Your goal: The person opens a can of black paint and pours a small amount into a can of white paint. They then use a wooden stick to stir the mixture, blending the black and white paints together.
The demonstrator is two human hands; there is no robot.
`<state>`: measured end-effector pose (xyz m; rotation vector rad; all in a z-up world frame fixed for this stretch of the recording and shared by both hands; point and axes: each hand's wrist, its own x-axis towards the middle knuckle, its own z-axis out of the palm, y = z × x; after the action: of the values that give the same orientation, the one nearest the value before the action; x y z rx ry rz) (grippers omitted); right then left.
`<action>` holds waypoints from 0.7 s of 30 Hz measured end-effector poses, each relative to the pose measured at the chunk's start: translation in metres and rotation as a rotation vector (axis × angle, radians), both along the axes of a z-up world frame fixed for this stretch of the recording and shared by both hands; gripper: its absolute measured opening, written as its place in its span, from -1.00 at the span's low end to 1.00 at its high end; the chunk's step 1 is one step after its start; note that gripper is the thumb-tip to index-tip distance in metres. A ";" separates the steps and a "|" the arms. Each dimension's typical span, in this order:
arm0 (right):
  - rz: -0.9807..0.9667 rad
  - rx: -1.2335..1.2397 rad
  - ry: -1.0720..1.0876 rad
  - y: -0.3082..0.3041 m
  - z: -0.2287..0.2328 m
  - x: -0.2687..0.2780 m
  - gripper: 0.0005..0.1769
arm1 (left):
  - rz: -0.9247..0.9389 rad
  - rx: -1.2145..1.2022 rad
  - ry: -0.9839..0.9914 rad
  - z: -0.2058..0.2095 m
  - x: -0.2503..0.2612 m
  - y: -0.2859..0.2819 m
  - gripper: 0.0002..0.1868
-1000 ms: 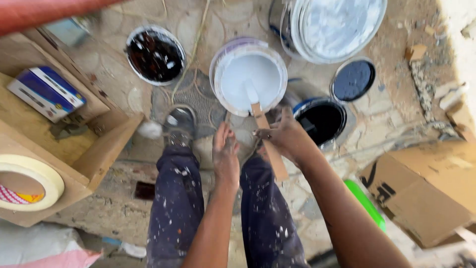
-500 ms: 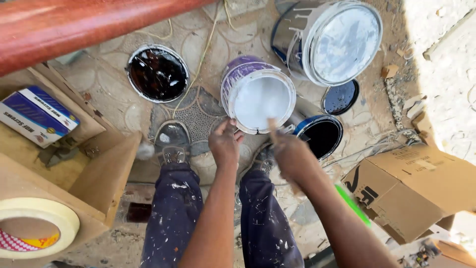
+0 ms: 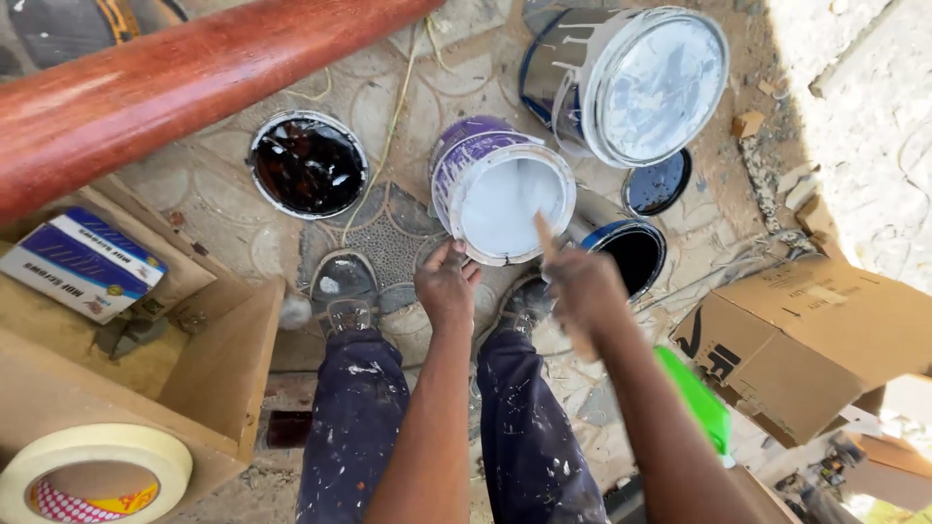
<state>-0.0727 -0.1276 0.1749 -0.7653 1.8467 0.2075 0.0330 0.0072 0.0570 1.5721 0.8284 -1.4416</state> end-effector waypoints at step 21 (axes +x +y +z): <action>0.346 0.225 -0.254 -0.001 0.014 0.015 -0.72 | -0.032 -0.016 0.017 0.005 -0.008 0.006 -0.49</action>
<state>-0.0574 -0.1290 0.1886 -0.9039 1.4161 0.5080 0.0250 0.0128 0.0617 1.5694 0.8032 -1.4830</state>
